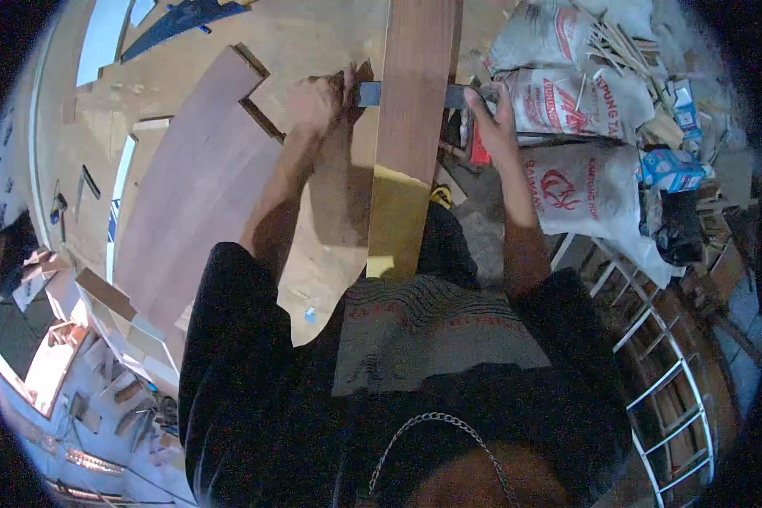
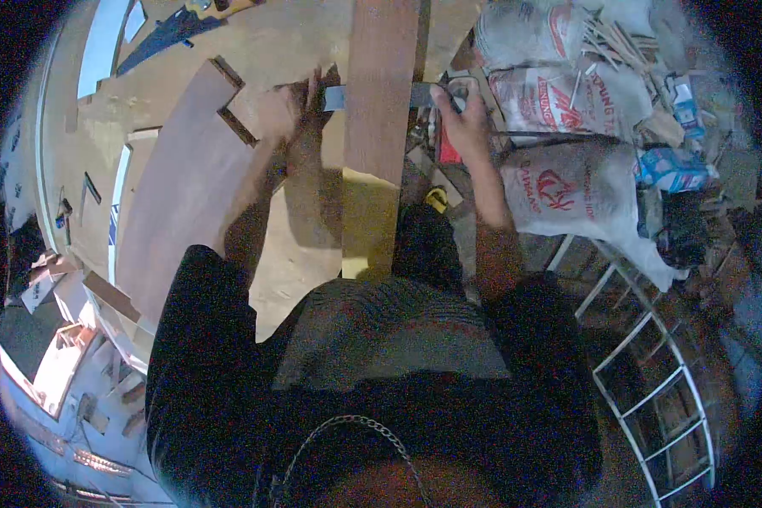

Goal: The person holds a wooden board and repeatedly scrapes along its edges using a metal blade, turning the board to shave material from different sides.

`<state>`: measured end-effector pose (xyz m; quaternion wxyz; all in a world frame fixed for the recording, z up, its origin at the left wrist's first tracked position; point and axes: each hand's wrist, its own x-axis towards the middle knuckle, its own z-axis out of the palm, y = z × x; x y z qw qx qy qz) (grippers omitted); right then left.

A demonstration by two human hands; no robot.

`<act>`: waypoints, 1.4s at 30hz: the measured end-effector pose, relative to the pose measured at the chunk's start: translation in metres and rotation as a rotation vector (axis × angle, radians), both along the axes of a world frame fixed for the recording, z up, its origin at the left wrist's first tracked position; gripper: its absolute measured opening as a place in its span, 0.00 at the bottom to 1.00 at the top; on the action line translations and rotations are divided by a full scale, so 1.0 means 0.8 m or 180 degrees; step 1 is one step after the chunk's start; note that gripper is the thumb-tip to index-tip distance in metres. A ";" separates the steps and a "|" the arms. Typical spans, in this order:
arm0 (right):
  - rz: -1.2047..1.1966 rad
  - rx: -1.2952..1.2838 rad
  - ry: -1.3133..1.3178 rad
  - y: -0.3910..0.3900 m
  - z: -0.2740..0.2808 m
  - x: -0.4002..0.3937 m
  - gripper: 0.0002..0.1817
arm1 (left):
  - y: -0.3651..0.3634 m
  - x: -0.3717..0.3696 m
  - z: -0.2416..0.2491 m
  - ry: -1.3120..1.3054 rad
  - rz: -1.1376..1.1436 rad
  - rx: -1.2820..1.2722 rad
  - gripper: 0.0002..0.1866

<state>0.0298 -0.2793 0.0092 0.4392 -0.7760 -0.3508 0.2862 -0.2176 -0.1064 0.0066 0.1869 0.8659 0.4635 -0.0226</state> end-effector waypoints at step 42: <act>0.0493 -0.1215 -0.1634 0.094 0.011 0.030 0.38 | -0.077 -0.012 0.037 -0.0905 0.0867 -0.0319 0.21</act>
